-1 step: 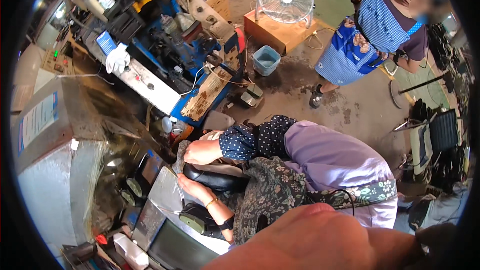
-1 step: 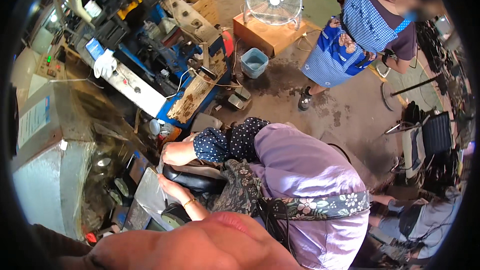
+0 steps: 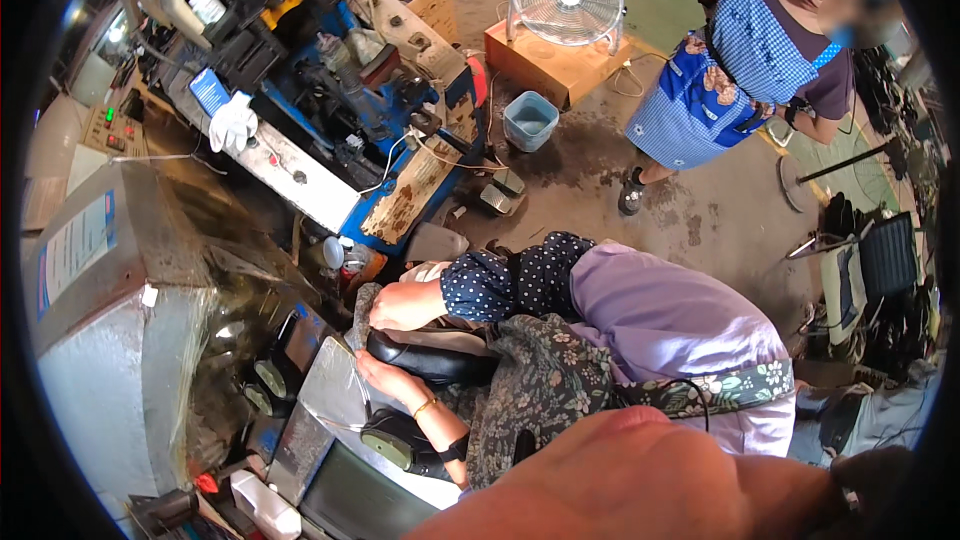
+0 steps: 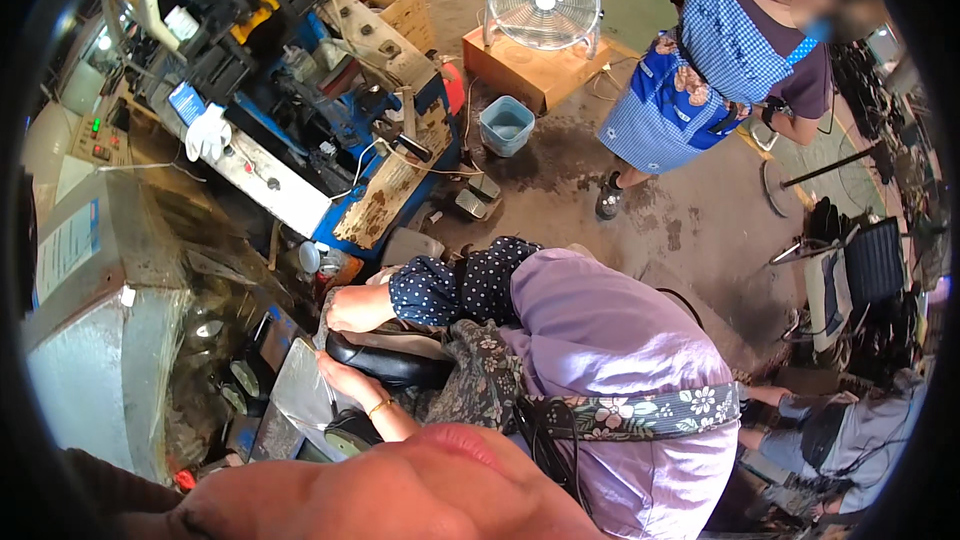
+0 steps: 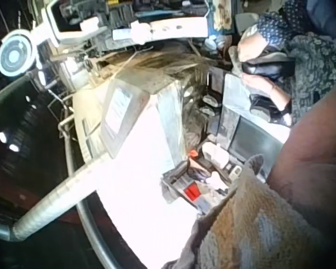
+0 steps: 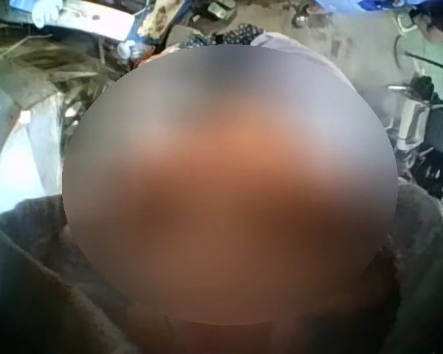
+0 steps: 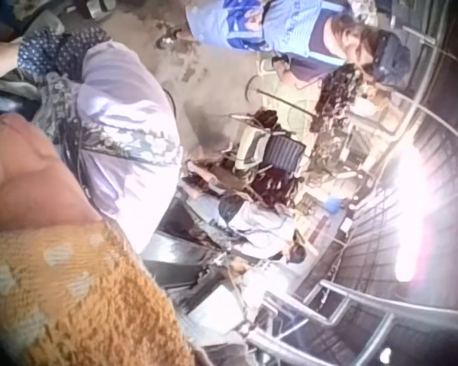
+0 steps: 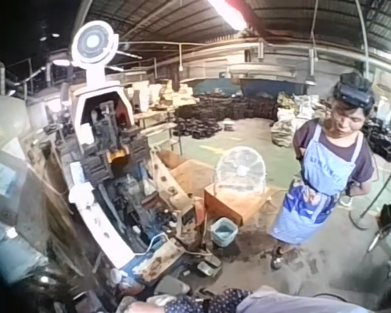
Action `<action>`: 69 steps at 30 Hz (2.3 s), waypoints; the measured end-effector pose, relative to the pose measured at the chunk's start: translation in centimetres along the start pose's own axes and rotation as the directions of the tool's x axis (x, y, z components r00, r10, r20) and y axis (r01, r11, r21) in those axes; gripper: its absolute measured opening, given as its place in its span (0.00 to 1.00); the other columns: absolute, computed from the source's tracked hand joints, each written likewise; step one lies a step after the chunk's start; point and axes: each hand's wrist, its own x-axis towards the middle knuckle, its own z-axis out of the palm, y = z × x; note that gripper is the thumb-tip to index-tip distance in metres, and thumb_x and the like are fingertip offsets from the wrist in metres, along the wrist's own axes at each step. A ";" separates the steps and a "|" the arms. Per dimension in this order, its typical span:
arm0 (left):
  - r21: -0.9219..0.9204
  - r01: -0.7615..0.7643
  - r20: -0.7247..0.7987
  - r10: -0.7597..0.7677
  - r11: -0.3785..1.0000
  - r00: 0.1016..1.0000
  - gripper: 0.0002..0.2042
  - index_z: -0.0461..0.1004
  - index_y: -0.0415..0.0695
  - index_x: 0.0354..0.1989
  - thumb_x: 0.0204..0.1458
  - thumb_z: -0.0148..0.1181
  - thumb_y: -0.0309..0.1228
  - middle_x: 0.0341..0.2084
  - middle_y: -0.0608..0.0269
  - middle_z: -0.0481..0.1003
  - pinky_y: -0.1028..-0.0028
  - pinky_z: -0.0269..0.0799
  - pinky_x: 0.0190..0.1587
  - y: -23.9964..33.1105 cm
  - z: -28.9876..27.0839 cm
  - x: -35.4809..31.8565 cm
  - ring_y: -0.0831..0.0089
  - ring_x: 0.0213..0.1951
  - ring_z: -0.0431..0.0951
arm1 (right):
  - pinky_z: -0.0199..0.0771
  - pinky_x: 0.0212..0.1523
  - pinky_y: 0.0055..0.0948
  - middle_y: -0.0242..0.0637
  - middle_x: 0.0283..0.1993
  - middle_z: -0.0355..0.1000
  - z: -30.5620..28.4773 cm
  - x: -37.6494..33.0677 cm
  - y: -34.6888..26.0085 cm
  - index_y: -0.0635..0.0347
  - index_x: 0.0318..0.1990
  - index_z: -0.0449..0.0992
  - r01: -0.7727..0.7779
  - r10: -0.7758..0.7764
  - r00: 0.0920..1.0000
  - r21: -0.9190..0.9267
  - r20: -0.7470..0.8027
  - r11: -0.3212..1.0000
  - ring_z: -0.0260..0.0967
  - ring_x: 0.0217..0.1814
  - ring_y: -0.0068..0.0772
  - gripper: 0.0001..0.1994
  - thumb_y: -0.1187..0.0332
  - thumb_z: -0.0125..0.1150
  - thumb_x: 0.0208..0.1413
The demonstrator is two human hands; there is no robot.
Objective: Using a shoe lasting machine to shape the upper of a shoe onto a last.
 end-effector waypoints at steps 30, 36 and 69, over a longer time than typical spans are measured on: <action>0.035 -0.040 -0.041 0.041 0.999 0.998 0.28 0.64 0.29 0.62 0.65 0.44 0.44 0.58 0.46 0.67 0.65 0.65 0.60 -1.1 -1.9 -1.1 0.63 0.55 0.70 | 0.73 0.33 0.46 0.50 0.25 0.72 -0.6 0.4 -2.3 0.65 0.26 0.74 0.078 -0.071 0.991 -0.056 0.110 0.995 0.72 0.30 0.55 0.10 0.67 0.55 0.53; 0.061 -0.015 -0.086 0.021 0.998 0.996 0.27 0.64 0.29 0.62 0.65 0.43 0.42 0.62 0.43 0.65 0.65 0.56 0.66 -0.2 -1.6 -1.7 0.60 0.62 0.66 | 0.71 0.30 0.45 0.48 0.22 0.71 0.3 0.2 -2.3 0.63 0.25 0.73 0.062 -0.060 0.998 -0.087 0.023 0.994 0.71 0.27 0.53 0.08 0.67 0.58 0.49; -0.066 -0.010 0.013 0.011 0.998 1.000 0.20 0.76 0.34 0.47 0.63 0.48 0.41 0.46 0.56 0.76 0.69 0.66 0.57 -2.5 -0.1 2.2 0.68 0.50 0.73 | 0.74 0.39 0.41 0.40 0.32 0.73 -3.2 2.2 2.7 0.59 0.36 0.78 0.200 -0.209 0.958 0.064 0.197 0.978 0.73 0.36 0.46 0.10 0.66 0.65 0.47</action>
